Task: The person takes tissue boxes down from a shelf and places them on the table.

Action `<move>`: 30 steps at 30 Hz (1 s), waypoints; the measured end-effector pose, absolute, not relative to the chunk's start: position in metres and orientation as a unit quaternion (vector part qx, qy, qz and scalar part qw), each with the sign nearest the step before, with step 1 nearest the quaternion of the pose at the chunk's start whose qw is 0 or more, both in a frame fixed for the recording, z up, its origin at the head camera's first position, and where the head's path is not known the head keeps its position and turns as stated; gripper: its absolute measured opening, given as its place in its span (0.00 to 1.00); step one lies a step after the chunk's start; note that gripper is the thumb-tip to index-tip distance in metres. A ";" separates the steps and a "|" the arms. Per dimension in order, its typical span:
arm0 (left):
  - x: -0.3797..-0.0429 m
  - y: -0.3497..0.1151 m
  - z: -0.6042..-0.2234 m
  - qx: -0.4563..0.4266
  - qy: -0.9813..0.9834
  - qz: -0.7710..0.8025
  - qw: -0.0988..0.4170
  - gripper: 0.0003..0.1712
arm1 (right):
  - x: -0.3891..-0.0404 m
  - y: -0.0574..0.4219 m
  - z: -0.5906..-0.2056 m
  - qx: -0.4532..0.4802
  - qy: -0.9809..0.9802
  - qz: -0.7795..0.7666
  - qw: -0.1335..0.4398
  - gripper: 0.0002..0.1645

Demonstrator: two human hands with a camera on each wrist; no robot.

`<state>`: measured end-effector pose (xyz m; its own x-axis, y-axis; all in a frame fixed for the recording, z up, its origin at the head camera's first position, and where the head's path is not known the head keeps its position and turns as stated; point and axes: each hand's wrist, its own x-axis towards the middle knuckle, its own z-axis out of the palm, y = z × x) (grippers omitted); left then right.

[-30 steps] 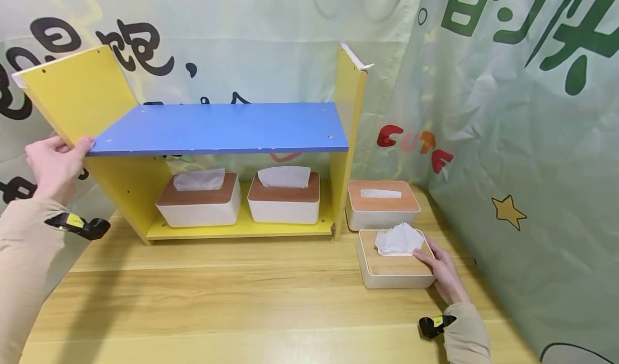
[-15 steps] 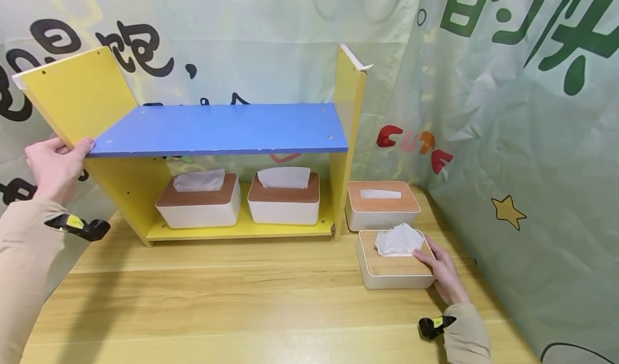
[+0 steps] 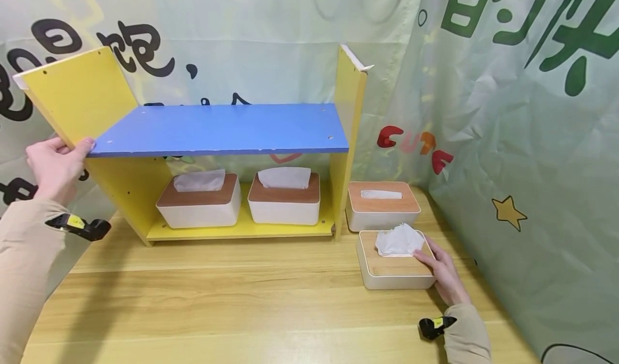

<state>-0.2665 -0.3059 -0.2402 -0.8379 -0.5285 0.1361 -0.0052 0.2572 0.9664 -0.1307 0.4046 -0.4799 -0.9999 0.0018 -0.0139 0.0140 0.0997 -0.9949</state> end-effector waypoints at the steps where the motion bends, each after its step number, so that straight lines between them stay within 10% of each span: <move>1: -0.266 -0.306 -0.240 0.175 -0.760 -0.584 0.224 0.33 | -0.131 0.405 -0.480 0.005 0.742 -0.671 0.005 0.43; 30: -0.268 -0.307 -0.241 0.166 -0.754 -0.592 0.229 0.32 | -0.130 0.398 -0.457 0.078 0.800 -0.594 -0.032 0.46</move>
